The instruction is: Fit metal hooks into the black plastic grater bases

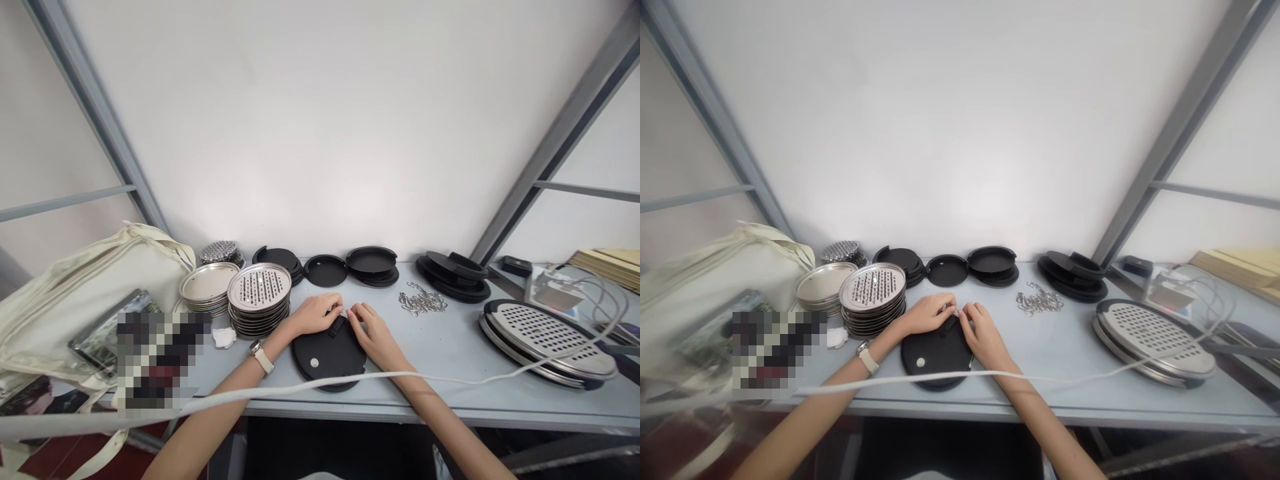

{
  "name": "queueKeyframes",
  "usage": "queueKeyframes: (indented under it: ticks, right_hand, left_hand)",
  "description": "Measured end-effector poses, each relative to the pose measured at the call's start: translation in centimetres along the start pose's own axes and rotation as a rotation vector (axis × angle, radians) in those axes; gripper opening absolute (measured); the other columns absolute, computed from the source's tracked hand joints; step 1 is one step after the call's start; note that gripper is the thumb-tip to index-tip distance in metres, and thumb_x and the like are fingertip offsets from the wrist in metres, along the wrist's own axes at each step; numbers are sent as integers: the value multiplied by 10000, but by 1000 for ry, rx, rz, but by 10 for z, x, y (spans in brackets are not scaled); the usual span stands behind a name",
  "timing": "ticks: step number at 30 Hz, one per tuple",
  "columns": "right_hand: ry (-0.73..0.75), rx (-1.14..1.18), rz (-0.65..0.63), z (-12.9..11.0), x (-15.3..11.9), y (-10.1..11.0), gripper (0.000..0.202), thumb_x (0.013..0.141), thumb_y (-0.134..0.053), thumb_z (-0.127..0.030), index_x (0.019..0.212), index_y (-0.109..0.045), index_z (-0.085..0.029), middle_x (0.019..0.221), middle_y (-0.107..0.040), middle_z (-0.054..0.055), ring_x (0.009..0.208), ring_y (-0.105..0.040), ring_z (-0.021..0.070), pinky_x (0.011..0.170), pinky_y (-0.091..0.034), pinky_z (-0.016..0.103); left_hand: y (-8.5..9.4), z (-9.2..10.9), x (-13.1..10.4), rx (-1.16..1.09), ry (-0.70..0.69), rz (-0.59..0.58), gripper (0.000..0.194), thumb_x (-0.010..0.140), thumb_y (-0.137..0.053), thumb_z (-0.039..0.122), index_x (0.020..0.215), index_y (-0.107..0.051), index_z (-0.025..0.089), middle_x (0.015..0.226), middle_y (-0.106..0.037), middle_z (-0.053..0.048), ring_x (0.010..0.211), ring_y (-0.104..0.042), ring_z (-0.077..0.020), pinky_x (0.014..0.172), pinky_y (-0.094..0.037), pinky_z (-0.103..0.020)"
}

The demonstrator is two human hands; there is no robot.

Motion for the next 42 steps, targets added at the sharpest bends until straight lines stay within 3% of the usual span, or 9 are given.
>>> queueKeyframes:
  ticks: [4,12,24,33,42]
  right_hand:
    - [-26,4,-3,5,4,-2,322,946,-282,-295,688,-455,-211,715,-501,24,692,-506,158,688,-406,297]
    - [-49,-27,-1,10,10,-7,315,917,-344,-299,622,-405,-206,657,-464,3,618,-478,138,602,-372,263]
    - [-106,-3,-29,16,6,-10,348,907,-372,-327,583,-359,-203,669,-438,-3,621,-466,129,620,-356,260]
    - [-112,-15,-36,19,6,-11,337,900,-385,-321,585,-379,-202,668,-439,-4,616,-463,127,621,-358,259]
    - [-99,-37,-38,18,6,-10,322,900,-381,-304,594,-392,-202,675,-442,-1,633,-471,132,625,-358,259]
  left_hand:
    - [0,0,0,3,-26,0,147,898,-382,266,860,-508,202,831,-560,16,733,-507,-119,672,-370,-219]
    - [-2,-1,1,-4,-33,-11,174,913,-358,281,879,-509,202,853,-567,6,759,-520,-124,700,-378,-223]
    - [-2,0,0,4,-32,-28,192,913,-342,298,873,-502,201,846,-559,-1,754,-507,-136,690,-372,-234]
    - [-5,-1,4,-139,-76,-36,202,910,-344,274,807,-484,172,778,-504,-5,727,-470,-126,710,-379,-234]
    - [-4,-1,2,-225,-46,-9,104,884,-402,246,841,-464,175,720,-484,25,647,-440,-101,626,-349,-218]
Point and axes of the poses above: each hand's wrist, its own x-axis towards the middle knuckle, its own y-axis out of the back of the hand, z = x × y, the point moved 3 cm from there along x, towards the middle knuckle
